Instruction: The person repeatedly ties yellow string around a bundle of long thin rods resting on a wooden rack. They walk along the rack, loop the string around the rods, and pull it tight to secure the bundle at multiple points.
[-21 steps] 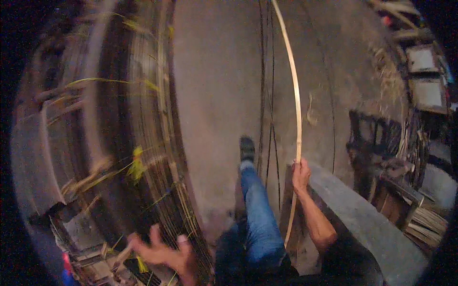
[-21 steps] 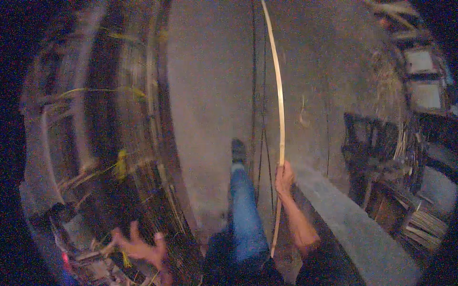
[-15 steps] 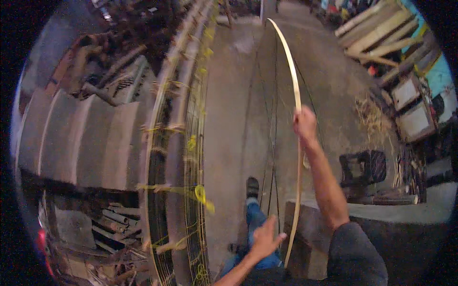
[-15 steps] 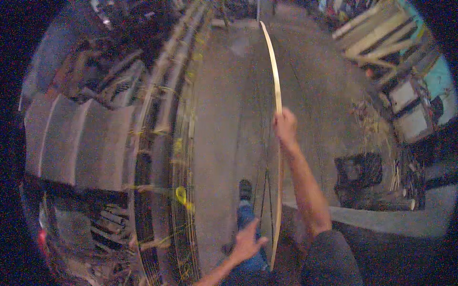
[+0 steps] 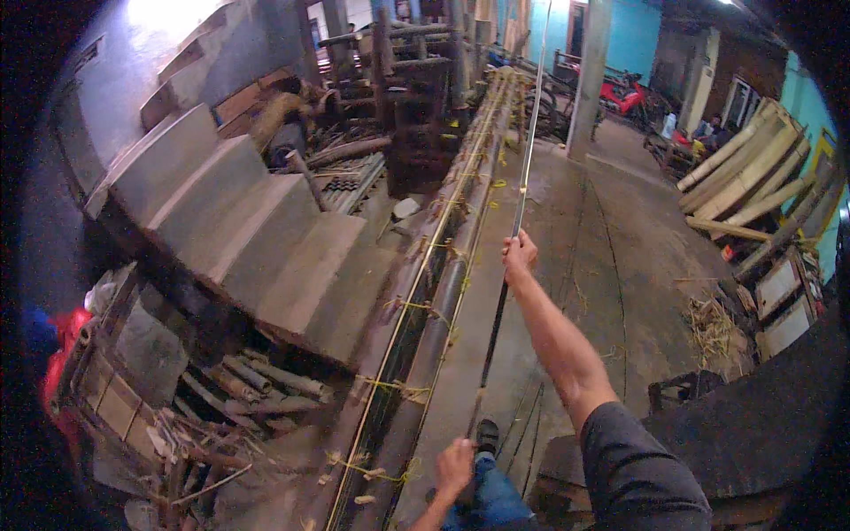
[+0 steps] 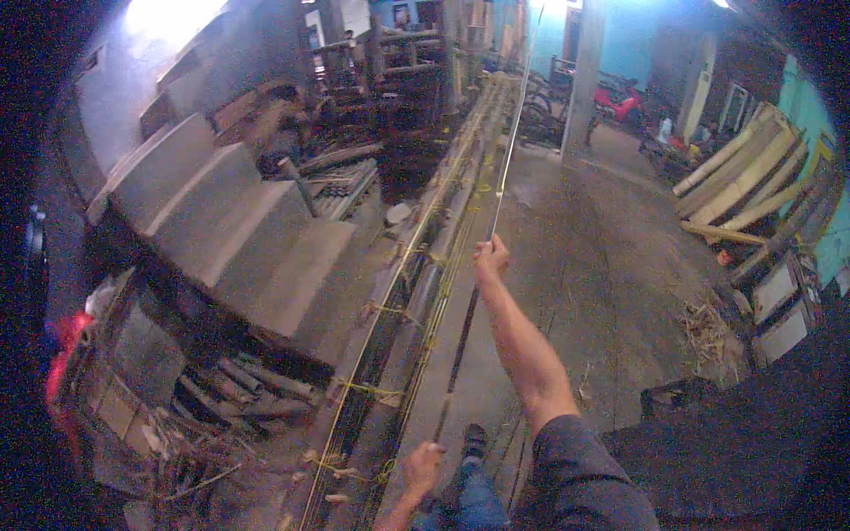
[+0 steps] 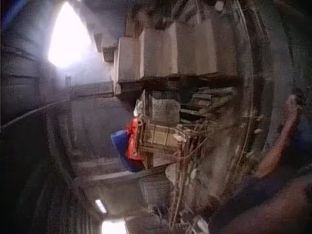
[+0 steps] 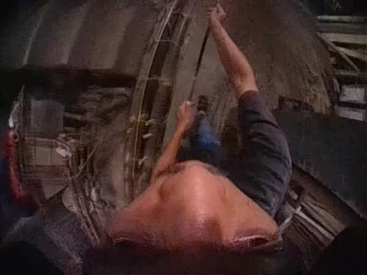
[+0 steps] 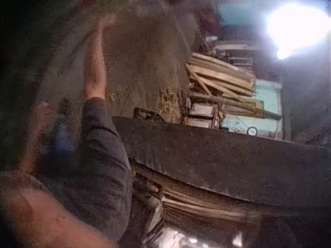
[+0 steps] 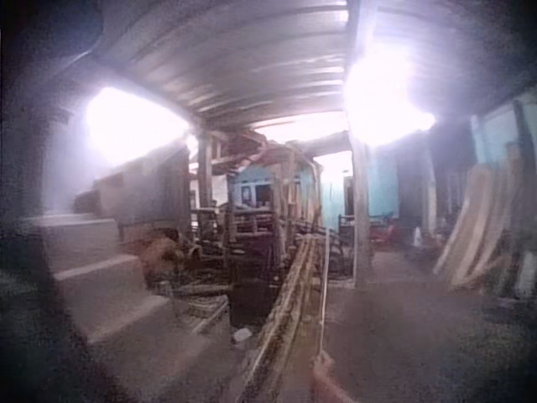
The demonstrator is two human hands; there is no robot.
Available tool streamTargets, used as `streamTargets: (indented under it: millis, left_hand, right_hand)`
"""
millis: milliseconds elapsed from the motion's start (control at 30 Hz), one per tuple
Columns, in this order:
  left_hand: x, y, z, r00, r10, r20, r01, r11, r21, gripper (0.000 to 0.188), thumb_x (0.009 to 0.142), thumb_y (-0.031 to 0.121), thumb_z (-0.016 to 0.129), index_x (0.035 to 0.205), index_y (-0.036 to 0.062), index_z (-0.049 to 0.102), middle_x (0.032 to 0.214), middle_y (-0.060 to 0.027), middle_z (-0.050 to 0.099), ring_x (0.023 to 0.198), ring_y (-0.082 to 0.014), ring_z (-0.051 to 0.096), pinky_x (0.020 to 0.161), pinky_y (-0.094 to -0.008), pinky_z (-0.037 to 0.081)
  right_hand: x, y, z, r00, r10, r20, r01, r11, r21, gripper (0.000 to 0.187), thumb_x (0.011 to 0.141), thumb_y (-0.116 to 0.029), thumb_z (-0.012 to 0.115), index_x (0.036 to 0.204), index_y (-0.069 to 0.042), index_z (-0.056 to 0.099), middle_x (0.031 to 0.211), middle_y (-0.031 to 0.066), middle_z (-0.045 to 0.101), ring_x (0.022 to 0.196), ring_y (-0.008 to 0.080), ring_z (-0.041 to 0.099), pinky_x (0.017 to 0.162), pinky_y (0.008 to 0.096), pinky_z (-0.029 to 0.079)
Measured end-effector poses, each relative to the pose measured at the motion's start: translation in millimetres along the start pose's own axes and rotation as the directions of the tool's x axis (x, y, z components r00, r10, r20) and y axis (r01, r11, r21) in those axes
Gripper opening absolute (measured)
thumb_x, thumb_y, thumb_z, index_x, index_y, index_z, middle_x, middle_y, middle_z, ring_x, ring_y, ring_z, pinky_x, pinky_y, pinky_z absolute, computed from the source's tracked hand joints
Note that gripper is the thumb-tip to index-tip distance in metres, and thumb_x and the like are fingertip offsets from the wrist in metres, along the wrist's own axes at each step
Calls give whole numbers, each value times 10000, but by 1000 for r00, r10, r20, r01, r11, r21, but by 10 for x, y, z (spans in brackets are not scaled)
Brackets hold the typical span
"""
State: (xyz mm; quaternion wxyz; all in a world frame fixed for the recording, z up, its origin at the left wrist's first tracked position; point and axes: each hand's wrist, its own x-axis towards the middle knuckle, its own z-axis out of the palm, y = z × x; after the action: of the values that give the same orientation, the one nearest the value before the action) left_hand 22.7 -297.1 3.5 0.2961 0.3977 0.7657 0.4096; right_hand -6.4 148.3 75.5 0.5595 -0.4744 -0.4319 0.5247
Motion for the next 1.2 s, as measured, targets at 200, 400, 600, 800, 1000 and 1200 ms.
streamTargets:
  millis: [200,400,600,800,1000,1200]
  left_hand:
    - [-604,193,-955,980,-152,-128,154,988,4,318,920,295,411,868,69,630,694,-140,607,680,-301,613,632,-386,458]
    - [-733,288,-1426,978,-137,-160,144,989,31,311,905,308,444,884,67,639,664,-132,589,651,-302,594,616,-381,449]
    - [-1237,230,-2064,976,-138,-170,122,987,-103,463,922,464,423,952,37,599,855,-117,592,808,-289,562,750,-390,434]
    - [-1771,-104,-2314,881,-456,-126,361,821,-443,407,900,458,498,959,62,569,912,-32,525,798,-198,516,756,-370,447]
    - [-1578,205,-2480,694,-677,-247,609,734,-300,302,917,342,504,881,43,524,815,-18,478,734,-164,476,669,-344,436]
    - [-1374,708,-2371,684,-714,-151,688,700,-192,318,932,334,455,761,67,490,718,-14,453,649,-128,382,597,-325,374]
  right_hand:
    - [-1032,-56,729,988,-139,-71,127,980,-155,159,814,-41,478,868,-62,626,675,65,615,499,118,540,465,312,442]
    - [-1027,157,1084,998,-29,-49,22,991,-134,126,797,-39,493,835,-54,612,655,61,619,494,129,554,458,316,441]
    - [-1791,232,562,917,108,384,-46,985,-166,270,876,-118,493,1114,-16,570,816,73,608,696,139,585,591,269,468]
    - [-2261,1659,-2020,849,156,506,226,757,-613,287,835,-250,578,1016,-30,604,817,105,631,804,192,606,752,324,472]
    - [-1277,1227,-729,837,195,512,-7,938,-347,387,887,-385,520,686,-57,555,615,10,508,555,105,452,504,276,361]
    - [270,-595,1641,709,459,536,-682,639,355,337,939,-383,385,841,-79,491,638,26,475,524,102,427,447,246,347]
